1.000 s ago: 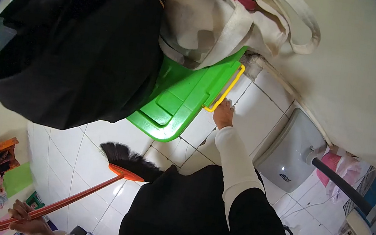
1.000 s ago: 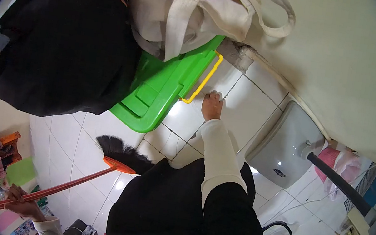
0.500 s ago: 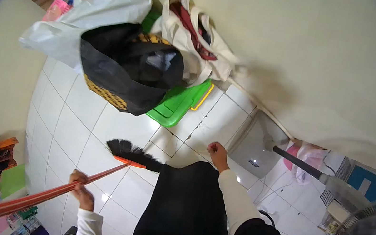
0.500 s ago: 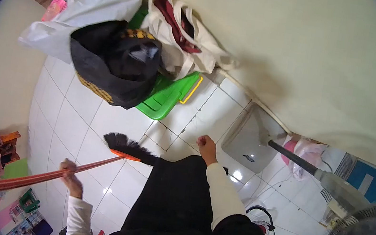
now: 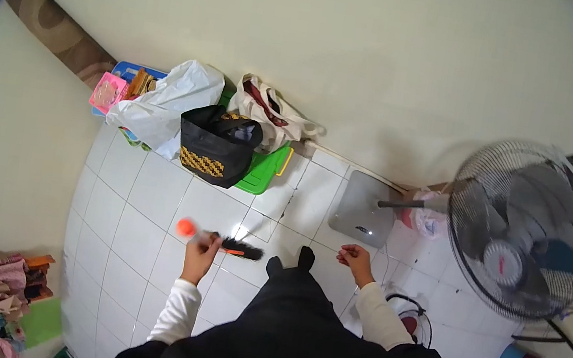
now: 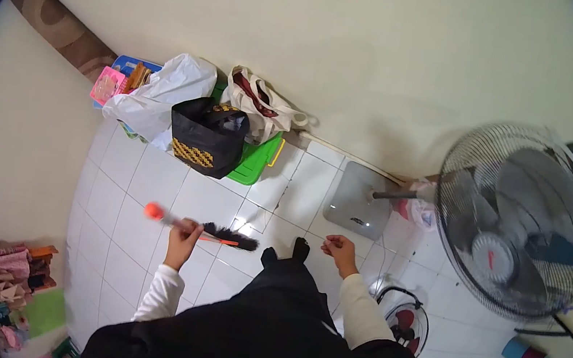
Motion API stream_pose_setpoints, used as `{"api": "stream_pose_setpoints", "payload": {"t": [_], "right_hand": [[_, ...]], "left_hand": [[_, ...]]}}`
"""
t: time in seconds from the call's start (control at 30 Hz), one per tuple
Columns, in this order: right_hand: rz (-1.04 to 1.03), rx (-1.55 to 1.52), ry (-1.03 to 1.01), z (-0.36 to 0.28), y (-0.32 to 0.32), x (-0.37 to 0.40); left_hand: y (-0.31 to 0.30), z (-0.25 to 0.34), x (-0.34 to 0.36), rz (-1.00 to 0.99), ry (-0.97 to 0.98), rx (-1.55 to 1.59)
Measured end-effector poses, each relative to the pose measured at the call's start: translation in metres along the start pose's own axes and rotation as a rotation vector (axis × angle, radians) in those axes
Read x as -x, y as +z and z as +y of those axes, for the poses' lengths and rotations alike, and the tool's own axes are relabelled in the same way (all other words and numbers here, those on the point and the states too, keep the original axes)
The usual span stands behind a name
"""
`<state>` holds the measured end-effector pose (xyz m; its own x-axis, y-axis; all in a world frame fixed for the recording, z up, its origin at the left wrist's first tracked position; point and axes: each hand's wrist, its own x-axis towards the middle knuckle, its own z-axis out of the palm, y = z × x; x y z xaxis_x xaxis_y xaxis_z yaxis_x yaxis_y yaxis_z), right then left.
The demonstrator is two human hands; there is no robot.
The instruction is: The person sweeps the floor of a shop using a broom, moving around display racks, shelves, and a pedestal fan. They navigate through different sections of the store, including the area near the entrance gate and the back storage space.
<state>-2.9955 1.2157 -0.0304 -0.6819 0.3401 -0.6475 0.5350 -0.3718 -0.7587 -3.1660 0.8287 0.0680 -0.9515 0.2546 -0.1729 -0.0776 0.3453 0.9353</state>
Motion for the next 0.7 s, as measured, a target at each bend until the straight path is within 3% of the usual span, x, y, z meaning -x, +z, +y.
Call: {"api": "stream_pose_setpoints", "payload": {"t": [0.1,0.2,0.23,0.33,0.4,0.57,0.7], "right_hand": [[0.044,-0.020,-0.042,-0.024,-0.025,0.052],[0.137,-0.089,-0.097,-0.046,-0.053,0.099],[0.167,-0.134,-0.117,-0.044,-0.069,0.110],[0.357,-0.191,-0.155,-0.037,-0.120,0.146],[0.488,-0.234,-0.183,-0.027,-0.166,0.164],[0.742,-0.298,-0.274,-0.025,-0.282,0.211],[0.798,-0.350,-0.389,-0.054,-0.349,0.238]], "left_hand": [[0.016,0.069,-0.002,-0.117,-0.147,0.100],[0.031,0.093,-0.001,-0.289,-0.048,-0.247],[0.040,0.094,0.002,-0.317,0.068,-0.301],[0.071,0.108,0.015,-0.387,0.246,-0.260],[0.086,0.136,0.030,-0.488,0.274,-0.453],[0.140,0.180,0.054,-0.610,0.398,-0.524],[0.191,0.193,0.071,-0.666,0.502,-0.501]]}}
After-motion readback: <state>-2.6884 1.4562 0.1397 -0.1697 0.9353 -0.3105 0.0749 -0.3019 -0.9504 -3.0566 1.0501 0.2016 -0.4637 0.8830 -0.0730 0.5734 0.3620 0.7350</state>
